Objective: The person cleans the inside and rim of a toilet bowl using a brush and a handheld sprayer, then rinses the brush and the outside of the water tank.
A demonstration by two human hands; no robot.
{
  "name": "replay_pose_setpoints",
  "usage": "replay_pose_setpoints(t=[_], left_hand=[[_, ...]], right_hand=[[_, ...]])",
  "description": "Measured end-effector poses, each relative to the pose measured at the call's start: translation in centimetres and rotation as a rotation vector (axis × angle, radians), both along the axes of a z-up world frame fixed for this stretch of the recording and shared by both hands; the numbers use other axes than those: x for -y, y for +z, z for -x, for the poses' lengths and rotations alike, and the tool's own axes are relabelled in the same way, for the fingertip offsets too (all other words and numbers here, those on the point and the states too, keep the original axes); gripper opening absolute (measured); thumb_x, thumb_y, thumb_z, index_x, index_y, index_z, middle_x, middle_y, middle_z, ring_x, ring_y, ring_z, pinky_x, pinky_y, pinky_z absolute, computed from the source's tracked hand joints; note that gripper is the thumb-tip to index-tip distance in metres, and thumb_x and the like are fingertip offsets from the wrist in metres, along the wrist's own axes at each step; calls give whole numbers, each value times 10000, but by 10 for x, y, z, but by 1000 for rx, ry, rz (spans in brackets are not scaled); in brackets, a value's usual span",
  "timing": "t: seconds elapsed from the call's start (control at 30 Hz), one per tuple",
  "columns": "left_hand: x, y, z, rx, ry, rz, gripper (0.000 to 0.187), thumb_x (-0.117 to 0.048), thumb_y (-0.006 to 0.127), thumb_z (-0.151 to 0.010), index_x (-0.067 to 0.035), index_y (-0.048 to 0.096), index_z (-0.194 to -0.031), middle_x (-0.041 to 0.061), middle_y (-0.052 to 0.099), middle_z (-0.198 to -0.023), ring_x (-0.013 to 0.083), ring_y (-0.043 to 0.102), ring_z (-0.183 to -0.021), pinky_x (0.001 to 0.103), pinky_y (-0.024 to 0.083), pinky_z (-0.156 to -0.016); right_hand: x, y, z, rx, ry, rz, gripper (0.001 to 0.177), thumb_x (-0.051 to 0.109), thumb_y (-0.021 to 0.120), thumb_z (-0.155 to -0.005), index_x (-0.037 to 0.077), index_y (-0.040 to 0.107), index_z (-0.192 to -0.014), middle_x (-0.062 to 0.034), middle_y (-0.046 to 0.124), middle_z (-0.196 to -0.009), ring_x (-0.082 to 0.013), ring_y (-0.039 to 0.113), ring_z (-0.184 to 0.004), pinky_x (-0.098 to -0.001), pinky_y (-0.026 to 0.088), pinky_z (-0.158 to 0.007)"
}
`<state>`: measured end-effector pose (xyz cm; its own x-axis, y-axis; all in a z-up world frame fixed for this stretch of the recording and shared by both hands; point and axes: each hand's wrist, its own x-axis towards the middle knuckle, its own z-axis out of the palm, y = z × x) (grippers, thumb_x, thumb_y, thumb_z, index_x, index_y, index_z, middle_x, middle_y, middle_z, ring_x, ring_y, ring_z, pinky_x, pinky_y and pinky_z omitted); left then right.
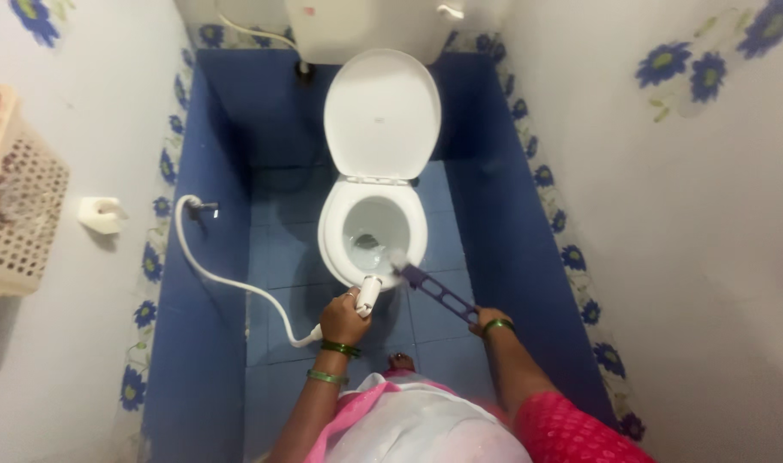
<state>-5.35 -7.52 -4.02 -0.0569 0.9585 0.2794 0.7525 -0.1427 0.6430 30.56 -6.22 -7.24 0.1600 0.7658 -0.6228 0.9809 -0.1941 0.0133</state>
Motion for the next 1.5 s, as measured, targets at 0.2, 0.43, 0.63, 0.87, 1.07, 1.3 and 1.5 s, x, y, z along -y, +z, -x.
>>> replay_pose_setpoints(t=[0.2, 0.43, 0.63, 0.87, 1.07, 1.3, 1.5], left_hand=[[5, 4, -20, -5, -64, 28, 197, -157, 697, -718, -110, 684, -909, 131, 726, -818, 407, 682, -772, 537, 540, -683], [4, 14, -1, -2, 7, -9, 237, -156, 714, -723, -119, 704, -957, 142, 733, -830, 404, 696, -777, 526, 556, -696], [10, 26, -2, -100, 73, 98, 219, -191, 745, -736, -131, 709, -944, 139, 730, -825, 396, 699, -796, 520, 559, -704], [1, 29, -27, -124, 72, 159, 224, -227, 714, -764, -147, 728, -972, 133, 739, -818, 375, 716, -786, 507, 567, -705], [-11, 39, -49, -135, 69, 198, 191, -271, 700, -784, -162, 717, -941, 133, 733, -779, 377, 717, -755, 514, 565, -675], [-16, 37, -55, -137, 43, 226, 153, -259, 696, -784, -157, 703, -898, 137, 733, -787, 377, 718, -769, 518, 565, -687], [-21, 38, -54, -178, 53, 255, 150, -264, 684, -804, -162, 697, -913, 139, 733, -797, 377, 720, -782, 519, 565, -693]], right_hand=[[-10, -3, 11, -2, -143, 3, 690, 420, 778, -869, 228, 526, -1482, -99, 627, -1409, -279, 596, -1308, -416, 496, -1082], [-15, 16, -15, 29, -34, 64, 672, 426, 777, -850, 287, 535, -1461, -67, 597, -1425, -275, 553, -1349, -427, 461, -1124], [-39, 13, -11, 63, -217, -19, 549, 384, 748, -841, 149, 707, -1335, -126, 709, -1326, -287, 676, -1246, -417, 548, -1033], [-50, 1, 0, -19, -332, -165, 645, 328, 792, -810, 140, 578, -1389, -127, 669, -1348, -310, 628, -1272, -444, 534, -1042], [-96, 4, 1, -174, -300, -80, 601, 220, 824, -770, 58, 648, -1321, -193, 717, -1230, -318, 722, -1124, -402, 589, -976], [-121, 0, 13, -172, -215, -52, 443, 256, 792, -807, 16, 738, -1176, -211, 748, -1125, -325, 748, -1047, -396, 587, -939], [-122, -4, 14, -155, -286, -176, 477, 204, 809, -773, 96, 700, -1225, -175, 725, -1174, -311, 716, -1098, -406, 573, -955]])
